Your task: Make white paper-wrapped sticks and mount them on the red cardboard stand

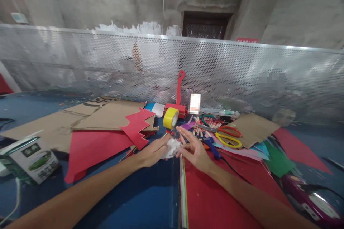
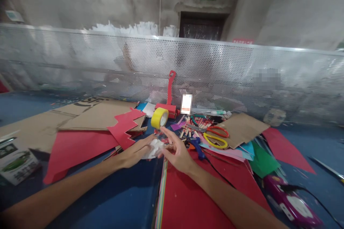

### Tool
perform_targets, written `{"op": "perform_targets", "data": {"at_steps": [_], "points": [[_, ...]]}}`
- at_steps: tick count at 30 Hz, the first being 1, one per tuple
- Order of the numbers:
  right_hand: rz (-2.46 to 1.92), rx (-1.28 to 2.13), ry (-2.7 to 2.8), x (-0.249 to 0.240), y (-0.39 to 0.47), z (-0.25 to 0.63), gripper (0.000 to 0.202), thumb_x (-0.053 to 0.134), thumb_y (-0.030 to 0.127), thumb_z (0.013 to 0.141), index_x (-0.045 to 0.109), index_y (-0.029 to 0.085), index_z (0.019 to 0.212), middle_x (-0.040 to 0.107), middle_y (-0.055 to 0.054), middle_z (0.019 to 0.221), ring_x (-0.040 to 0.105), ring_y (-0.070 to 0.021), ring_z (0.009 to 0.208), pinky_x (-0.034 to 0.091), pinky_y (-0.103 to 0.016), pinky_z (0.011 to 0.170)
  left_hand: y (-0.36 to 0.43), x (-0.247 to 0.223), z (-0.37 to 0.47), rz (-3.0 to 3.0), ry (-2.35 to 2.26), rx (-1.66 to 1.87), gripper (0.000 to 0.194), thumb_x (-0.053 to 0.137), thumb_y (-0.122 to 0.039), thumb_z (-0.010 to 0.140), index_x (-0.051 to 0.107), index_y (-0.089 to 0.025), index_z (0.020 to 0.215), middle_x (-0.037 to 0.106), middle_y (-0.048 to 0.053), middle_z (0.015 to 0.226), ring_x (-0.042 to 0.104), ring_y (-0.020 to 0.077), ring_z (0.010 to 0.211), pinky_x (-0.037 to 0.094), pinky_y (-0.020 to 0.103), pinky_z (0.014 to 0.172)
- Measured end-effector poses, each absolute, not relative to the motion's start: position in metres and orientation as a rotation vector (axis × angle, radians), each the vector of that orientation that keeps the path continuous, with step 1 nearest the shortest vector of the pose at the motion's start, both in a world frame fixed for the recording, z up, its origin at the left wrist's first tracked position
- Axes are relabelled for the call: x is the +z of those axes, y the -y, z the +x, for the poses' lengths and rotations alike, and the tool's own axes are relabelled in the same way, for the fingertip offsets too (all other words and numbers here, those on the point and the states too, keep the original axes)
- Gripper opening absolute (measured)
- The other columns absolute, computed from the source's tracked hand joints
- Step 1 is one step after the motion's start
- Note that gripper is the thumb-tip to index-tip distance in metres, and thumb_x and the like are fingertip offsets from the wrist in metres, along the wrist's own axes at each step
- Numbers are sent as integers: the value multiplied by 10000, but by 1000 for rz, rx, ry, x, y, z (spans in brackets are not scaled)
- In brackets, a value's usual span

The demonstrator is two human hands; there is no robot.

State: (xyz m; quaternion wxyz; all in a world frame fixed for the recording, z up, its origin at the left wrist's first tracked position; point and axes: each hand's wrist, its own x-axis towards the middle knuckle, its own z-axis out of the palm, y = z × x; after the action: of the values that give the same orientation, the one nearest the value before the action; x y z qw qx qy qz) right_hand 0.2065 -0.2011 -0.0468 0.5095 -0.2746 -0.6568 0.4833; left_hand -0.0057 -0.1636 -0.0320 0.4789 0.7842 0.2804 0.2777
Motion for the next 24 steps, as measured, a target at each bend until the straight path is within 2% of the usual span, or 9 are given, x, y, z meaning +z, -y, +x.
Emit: {"op": "perform_targets", "data": {"at_steps": [2, 4, 9, 12, 15, 18, 21, 24], "points": [[-650, 1155, 1589, -47, 201, 207, 661, 656, 288, 874, 367, 377, 1463, 238, -110, 1614, 700, -112, 725, 538, -216, 528, 167, -28, -7, 1978, -703, 677, 387, 403, -443, 961, 556, -207, 1228, 616, 45, 852, 538, 176, 639, 448, 283, 599], [-639, 1155, 1592, -47, 201, 207, 653, 656, 276, 875, 377, 380, 1457, 240, -104, 1613, 695, -108, 722, 538, -219, 535, 170, -23, -7, 2063, -695, 685, 397, 404, -468, 966, 564, -208, 1219, 625, 55, 890, 549, 191, 707, 443, 281, 645], [-637, 1177, 1568, -45, 202, 206, 661, 658, 260, 869, 379, 384, 1456, 245, -97, 1611, 685, -106, 718, 530, -216, 521, 172, -17, -4, 2322, -613, 618, 407, 627, -545, 846, 610, -186, 1036, 624, 86, 1003, 566, 241, 870, 423, 294, 758], [-646, 1180, 1554, -43, 202, 206, 660, 654, 280, 867, 377, 373, 1460, 243, -102, 1612, 694, -116, 727, 534, -220, 519, 168, -20, -2, 2324, -596, 592, 400, 609, -549, 860, 611, -181, 1018, 623, 84, 984, 566, 231, 859, 417, 288, 757], [-635, 1164, 1559, -43, 201, 207, 668, 660, 288, 860, 379, 363, 1461, 255, -113, 1607, 693, -112, 717, 543, -224, 530, 164, -24, -2, 2202, -656, 594, 416, 602, -549, 870, 592, -174, 1050, 609, 61, 942, 554, 198, 816, 422, 276, 719], [-630, 1130, 1550, -44, 200, 208, 657, 657, 278, 861, 390, 362, 1455, 266, -118, 1601, 692, -106, 703, 544, -228, 535, 160, -26, -3, 1962, -713, 575, 530, 618, -572, 850, 532, -183, 1199, 560, 14, 852, 499, 134, 682, 409, 244, 604], [-649, 1101, 1543, -45, 199, 209, 639, 647, 257, 863, 407, 360, 1446, 278, -115, 1596, 694, -103, 692, 552, -242, 559, 157, -26, -5, 1704, -675, 483, 743, 731, -569, 750, 438, -215, 1333, 511, -27, 811, 385, 72, 565, 324, 187, 466], [-652, 1104, 1541, -45, 199, 209, 640, 641, 240, 859, 410, 365, 1443, 285, -110, 1594, 692, -97, 681, 541, -231, 541, 155, -24, -8, 1572, -646, 497, 894, 864, -445, 624, 411, -234, 1366, 538, -8, 924, 373, 47, 570, 295, 157, 425]]}}
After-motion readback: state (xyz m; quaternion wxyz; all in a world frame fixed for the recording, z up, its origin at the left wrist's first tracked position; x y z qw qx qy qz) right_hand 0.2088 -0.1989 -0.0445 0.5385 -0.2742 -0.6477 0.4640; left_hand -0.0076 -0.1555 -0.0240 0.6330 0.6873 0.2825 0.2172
